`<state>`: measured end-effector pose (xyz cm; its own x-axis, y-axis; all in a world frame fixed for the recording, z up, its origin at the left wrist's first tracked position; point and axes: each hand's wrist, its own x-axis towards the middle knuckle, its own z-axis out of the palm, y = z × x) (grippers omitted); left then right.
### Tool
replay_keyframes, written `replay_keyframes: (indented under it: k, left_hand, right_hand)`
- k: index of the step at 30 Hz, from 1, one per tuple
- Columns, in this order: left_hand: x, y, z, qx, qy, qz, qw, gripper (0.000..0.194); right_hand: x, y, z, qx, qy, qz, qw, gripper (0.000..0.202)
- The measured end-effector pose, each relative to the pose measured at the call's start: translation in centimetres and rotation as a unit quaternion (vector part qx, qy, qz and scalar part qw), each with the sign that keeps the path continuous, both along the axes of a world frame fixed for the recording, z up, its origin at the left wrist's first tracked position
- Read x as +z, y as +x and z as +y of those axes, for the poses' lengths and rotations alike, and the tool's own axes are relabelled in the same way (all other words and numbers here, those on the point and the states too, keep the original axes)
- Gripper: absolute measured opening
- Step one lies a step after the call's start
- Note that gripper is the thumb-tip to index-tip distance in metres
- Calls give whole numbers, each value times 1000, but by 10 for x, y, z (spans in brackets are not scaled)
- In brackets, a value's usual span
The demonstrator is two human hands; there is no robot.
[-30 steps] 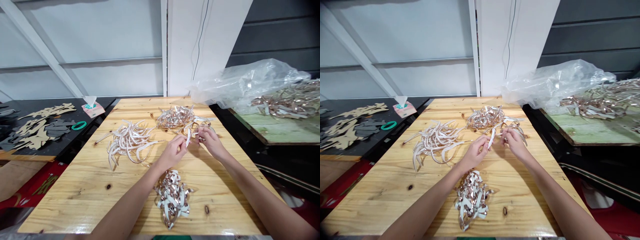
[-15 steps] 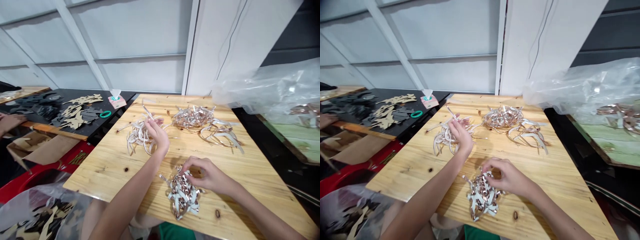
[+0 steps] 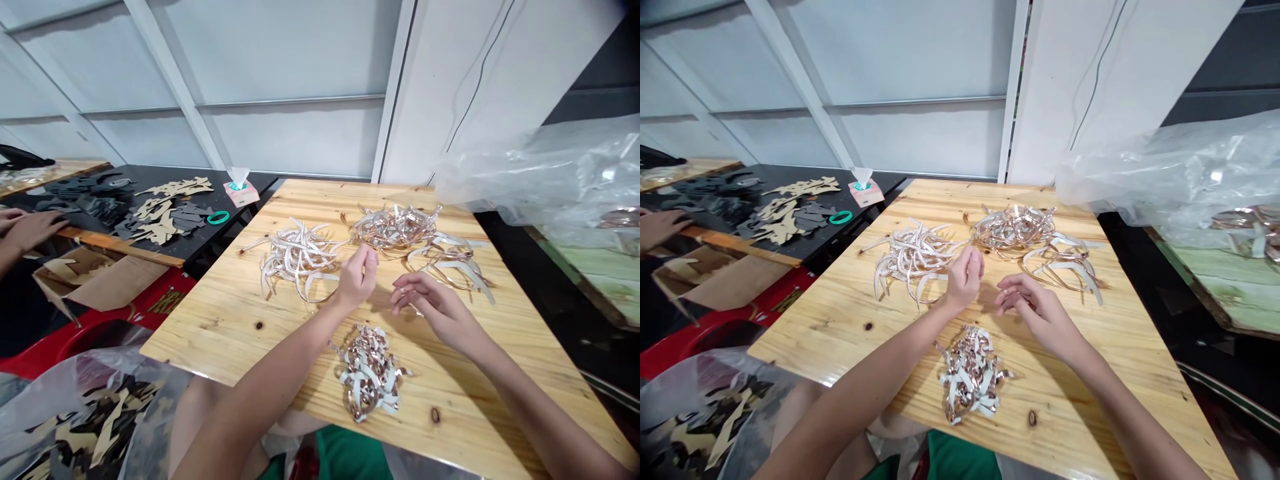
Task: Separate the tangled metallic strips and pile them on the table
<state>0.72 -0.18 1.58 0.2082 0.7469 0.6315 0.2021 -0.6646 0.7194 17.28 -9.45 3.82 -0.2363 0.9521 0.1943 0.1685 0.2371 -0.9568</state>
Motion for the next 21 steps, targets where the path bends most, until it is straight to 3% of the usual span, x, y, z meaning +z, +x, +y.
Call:
replay_keyframes:
  k: [3, 7, 9, 13, 15, 17, 21]
  left_hand:
    - [-3, 1, -1, -37, 50, 98, 993, 40]
    - [-4, 2, 2, -56, 48, 147, 986, 38]
    - [-5, 2, 5, -52, 44, 153, 986, 36]
    - [-7, 3, 7, -59, 36, 184, 980, 34]
    - [-8, 5, 6, -61, 39, 199, 977, 32]
    - [-9, 7, 5, -65, 50, 205, 975, 30]
    - [-9, 7, 8, -75, 40, 198, 977, 29]
  right_hand:
    - [-5, -13, -2, 5, -51, 108, 993, 19]
    - [-4, -31, -15, 32, -127, 181, 975, 16]
    - [-2, -36, -22, 57, -164, 207, 963, 12]
    - [-5, -45, -31, 138, -201, 193, 950, 30]
    - [-9, -50, -33, 171, -157, 142, 962, 33]
    - [-10, -56, -34, 199, -65, 41, 977, 34]
    - [0, -63, -38, 252, 55, -173, 951, 44]
